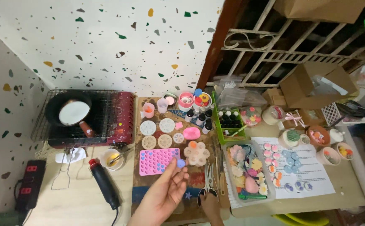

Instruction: Assembling and finishing small decorative candles using a heat gun and various wax components.

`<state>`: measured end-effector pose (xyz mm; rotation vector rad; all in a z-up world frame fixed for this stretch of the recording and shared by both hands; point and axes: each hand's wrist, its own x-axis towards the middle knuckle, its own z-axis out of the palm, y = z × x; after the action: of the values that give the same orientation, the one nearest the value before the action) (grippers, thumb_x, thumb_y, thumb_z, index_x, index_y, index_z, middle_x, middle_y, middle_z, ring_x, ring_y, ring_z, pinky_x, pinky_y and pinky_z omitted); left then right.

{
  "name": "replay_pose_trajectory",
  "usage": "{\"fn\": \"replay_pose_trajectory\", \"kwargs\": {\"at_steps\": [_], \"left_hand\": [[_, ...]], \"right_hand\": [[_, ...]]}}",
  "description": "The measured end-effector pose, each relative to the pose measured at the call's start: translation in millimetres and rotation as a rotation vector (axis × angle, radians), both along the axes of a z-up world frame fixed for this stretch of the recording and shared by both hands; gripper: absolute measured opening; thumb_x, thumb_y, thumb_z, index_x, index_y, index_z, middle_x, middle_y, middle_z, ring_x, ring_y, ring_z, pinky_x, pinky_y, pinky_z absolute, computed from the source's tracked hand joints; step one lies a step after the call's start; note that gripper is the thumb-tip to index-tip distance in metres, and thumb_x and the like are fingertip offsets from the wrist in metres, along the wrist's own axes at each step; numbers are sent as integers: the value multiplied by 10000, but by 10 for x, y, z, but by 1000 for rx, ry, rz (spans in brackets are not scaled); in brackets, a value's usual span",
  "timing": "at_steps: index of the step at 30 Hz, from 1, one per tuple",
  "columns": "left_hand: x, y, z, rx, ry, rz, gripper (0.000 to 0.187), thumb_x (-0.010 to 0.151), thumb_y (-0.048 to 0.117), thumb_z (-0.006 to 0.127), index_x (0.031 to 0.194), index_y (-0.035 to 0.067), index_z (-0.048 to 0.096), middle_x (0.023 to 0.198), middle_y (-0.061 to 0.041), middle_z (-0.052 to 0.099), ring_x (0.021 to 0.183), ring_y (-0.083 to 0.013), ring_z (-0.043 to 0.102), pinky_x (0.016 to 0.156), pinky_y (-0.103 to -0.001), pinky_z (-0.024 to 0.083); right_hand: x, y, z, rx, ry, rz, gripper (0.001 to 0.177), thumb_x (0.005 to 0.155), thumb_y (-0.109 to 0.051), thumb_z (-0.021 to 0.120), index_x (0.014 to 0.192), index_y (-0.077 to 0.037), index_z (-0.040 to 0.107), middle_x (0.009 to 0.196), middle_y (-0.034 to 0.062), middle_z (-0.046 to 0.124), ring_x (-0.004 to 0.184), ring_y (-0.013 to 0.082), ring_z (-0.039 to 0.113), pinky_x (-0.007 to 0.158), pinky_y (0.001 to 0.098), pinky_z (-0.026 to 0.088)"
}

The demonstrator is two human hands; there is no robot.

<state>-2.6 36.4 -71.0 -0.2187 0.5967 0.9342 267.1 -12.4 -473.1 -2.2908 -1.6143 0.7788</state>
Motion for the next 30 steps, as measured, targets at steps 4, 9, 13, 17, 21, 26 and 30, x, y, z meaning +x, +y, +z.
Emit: {"fn": "replay_pose_trajectory", "kwargs": {"at_steps": [4,9,13,17,21,26,30], "left_hand": [[2,86,-231,-83,125,58,317,916,369,719,990,63,684,888,-53,738,822,-179,712,646,-269,601],[82,128,-668,-80,361,58,273,888,397,702,995,147,686,918,-30,716,868,-198,718,734,-370,599],[183,34,-1250,-76,383,26,221,889,361,736,986,176,668,871,20,646,846,-174,667,776,-419,599],[247,-101,-1503,-67,347,-49,275,897,422,726,1011,172,710,897,20,699,858,-147,659,761,-370,562],[282,-228,-1910,-52,325,-67,284,956,415,782,1086,164,759,895,41,625,811,-122,548,756,-336,529],[242,-287,-2054,452,975,-356,464,892,404,568,1189,65,682,1119,-160,714,962,-290,671,762,-416,546],[234,-338,-2195,1241,1718,-537,533,831,145,574,1339,-17,576,1251,-349,605,971,-476,652,777,-530,570]], "right_hand": [[-477,321,1246,246,172,-127,261,873,-243,722,1019,-26,730,880,190,758,831,351,750,742,453,586],[-1023,414,3621,322,602,-305,246,933,-211,715,1102,-45,777,866,168,811,766,310,738,701,407,562],[-1168,449,3930,664,351,312,437,775,-155,800,1193,-59,715,1118,114,741,953,286,727,811,374,560],[-1148,382,3346,607,273,398,413,759,-176,839,1156,-96,753,1068,93,732,943,288,718,798,379,563],[-1033,379,2940,516,329,326,386,743,-165,832,1119,-98,772,1042,94,733,912,266,733,778,374,584],[-705,398,2231,393,251,64,269,723,-216,852,949,-82,791,800,81,751,667,258,713,640,382,565],[-440,132,1611,207,22,-43,285,741,-273,872,936,-79,802,763,114,739,697,258,705,648,401,544]]}}
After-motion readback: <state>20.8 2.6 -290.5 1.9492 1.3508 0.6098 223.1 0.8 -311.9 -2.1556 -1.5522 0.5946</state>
